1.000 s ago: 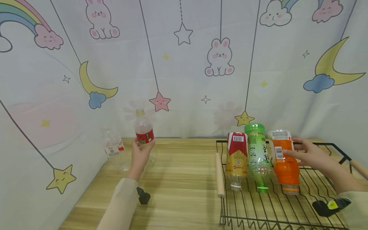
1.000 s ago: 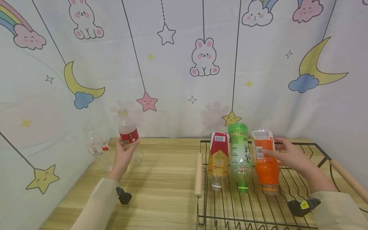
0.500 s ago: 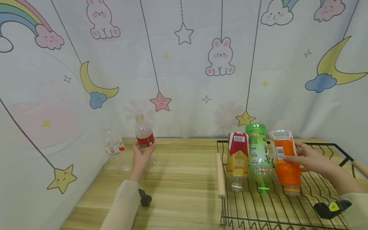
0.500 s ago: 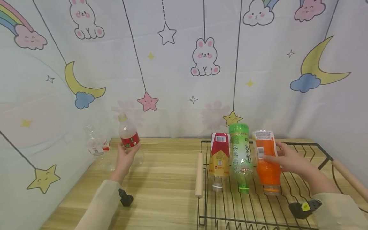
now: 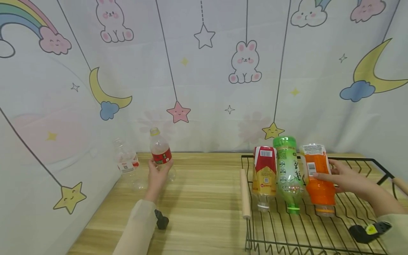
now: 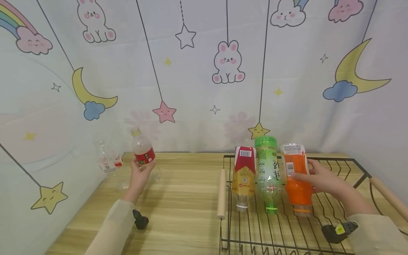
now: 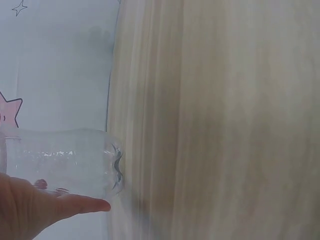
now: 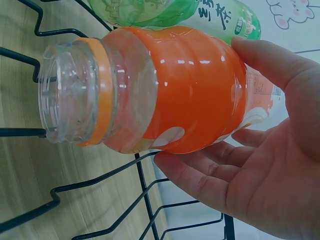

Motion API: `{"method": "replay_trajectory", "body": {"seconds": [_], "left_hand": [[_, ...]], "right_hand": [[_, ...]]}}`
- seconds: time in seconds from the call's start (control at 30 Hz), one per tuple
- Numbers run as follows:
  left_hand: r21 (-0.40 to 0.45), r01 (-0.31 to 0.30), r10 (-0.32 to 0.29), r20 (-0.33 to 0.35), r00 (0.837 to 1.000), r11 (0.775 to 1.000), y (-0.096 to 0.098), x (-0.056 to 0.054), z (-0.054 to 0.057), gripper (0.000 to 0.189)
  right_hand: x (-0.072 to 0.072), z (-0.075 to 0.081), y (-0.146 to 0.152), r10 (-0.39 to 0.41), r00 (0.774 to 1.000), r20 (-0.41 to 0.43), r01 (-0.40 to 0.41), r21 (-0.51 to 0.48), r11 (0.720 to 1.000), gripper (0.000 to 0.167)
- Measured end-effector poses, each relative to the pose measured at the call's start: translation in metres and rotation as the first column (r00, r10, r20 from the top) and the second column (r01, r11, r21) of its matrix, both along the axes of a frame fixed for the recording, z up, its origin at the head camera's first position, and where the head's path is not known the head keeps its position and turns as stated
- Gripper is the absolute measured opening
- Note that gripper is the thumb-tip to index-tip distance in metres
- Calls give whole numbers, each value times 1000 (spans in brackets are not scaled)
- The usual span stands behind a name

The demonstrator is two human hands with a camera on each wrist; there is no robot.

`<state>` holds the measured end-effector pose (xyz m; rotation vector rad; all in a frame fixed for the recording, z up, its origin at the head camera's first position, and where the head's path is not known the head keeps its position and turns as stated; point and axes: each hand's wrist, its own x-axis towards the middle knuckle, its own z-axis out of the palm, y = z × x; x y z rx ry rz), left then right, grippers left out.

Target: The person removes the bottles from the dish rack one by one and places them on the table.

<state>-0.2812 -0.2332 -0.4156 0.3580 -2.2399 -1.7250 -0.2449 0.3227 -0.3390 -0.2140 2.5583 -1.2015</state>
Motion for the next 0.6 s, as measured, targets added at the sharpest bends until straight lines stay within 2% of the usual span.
{"method": "replay_trajectory", "body": {"seconds": [0.2, 0.6], "left_hand": [[-2, 1, -1, 12, 1000, 1000, 1, 0, 1, 87], [5, 12, -12, 18, 1000, 1000, 1, -3, -1, 92]], "right_hand": [[0, -1, 2, 5, 1000, 24, -5, 5, 1000, 83], [3, 0, 1, 11, 1000, 8, -11, 9, 1000, 82]]}}
